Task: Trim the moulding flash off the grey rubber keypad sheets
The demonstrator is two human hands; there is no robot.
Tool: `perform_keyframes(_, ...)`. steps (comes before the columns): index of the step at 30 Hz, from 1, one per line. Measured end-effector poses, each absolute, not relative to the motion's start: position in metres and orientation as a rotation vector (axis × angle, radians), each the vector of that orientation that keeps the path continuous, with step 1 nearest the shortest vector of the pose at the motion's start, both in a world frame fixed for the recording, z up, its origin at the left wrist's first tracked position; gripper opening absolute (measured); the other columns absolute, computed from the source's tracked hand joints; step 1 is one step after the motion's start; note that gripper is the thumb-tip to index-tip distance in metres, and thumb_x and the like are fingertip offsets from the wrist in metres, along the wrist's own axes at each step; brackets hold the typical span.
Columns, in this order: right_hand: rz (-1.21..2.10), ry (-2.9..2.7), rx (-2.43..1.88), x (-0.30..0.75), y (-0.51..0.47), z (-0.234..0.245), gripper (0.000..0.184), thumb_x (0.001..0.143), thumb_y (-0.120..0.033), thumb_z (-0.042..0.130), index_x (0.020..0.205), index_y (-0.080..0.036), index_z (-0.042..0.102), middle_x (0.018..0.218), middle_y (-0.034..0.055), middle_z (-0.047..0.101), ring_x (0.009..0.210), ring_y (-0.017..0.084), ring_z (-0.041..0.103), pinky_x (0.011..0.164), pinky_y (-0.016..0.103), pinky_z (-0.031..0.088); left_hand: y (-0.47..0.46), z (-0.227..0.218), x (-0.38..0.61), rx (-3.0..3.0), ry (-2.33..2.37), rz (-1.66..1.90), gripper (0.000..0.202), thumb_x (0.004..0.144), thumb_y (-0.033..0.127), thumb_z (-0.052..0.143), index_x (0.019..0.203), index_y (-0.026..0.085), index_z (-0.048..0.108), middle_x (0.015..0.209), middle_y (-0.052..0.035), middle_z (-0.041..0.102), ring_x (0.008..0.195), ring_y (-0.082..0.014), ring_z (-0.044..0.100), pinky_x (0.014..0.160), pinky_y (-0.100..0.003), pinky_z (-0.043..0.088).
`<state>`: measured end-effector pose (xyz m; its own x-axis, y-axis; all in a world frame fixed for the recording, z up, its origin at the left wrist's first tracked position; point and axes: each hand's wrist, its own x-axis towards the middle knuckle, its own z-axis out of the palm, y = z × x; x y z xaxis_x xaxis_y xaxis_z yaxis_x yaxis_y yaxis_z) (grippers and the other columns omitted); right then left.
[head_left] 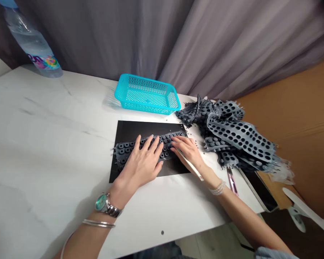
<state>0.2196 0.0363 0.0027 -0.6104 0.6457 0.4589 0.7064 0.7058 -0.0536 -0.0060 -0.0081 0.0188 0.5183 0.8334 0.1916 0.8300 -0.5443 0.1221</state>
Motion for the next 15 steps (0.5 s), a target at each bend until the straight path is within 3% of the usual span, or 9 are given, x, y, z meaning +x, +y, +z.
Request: perform_keyframes(15,-0.314,-2.573,-0.85,0.2117,0.0403,0.0021,0.013,0.096,-0.022,0.055,0.107,-0.017,0.061,0.115,0.0096,0.072,0.107,0.024,0.064,0.083,0.039,0.048,-0.0015,0.0109,-0.0004,2.707,1.467,0.333,0.053,0.098,0.036,0.034,0.145,0.011,0.042,0.153,-0.0124,0.04,0.142,-0.0292,0.035,0.117,-0.057,0.021)
